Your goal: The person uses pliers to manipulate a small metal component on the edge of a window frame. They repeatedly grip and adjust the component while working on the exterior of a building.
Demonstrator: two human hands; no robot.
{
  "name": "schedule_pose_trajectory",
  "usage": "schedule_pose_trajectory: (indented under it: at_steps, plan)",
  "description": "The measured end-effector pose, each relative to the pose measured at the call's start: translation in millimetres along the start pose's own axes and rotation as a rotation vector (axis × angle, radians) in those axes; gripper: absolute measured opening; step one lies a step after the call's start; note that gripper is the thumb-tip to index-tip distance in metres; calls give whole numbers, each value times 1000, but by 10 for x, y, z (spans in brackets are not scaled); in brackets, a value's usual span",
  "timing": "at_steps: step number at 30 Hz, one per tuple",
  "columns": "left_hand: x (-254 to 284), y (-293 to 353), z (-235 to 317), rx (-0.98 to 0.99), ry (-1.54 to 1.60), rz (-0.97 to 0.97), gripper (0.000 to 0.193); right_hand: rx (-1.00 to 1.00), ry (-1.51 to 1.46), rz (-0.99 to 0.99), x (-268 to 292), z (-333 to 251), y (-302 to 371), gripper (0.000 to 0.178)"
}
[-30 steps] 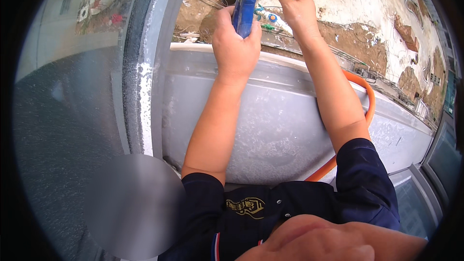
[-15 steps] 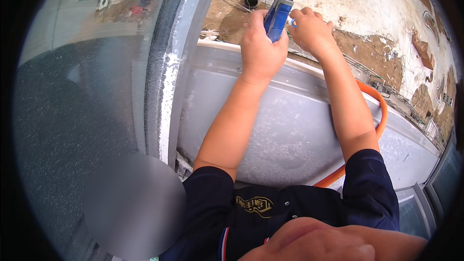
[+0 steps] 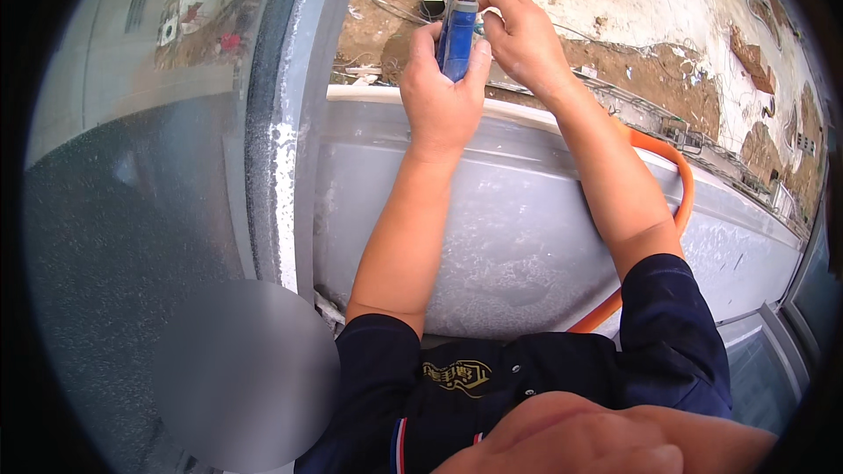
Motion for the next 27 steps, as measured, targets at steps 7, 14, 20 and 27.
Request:
schedule_pose_trajectory:
  at_steps: [7, 14, 20, 27]
  plan:
    - [58, -28, -21, 252, 40, -96, 36, -141, -625, 22, 48, -127, 21, 34]
    - [14, -33, -27, 266, -105, -173, 33, -162, -492, -237, 2, -153, 40, 56]
    - [-36, -13, -121, 245, -112, -247, 31, -364, -509, -513, -65, -173, 81, 51]
    - [-13, -32, -57, 242, -115, -315, 40, -374, -451, -533, -83, -150, 55, 44]
Point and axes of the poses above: each hand's wrist, its own y-axis away from the middle knuckle, its own x-axis out of the back of the hand, z = x × y, the point moved 2 cm from there along -y, towards the middle knuckle, and after that the axes turned 4 degrees about -z, right-handed, at the moved point
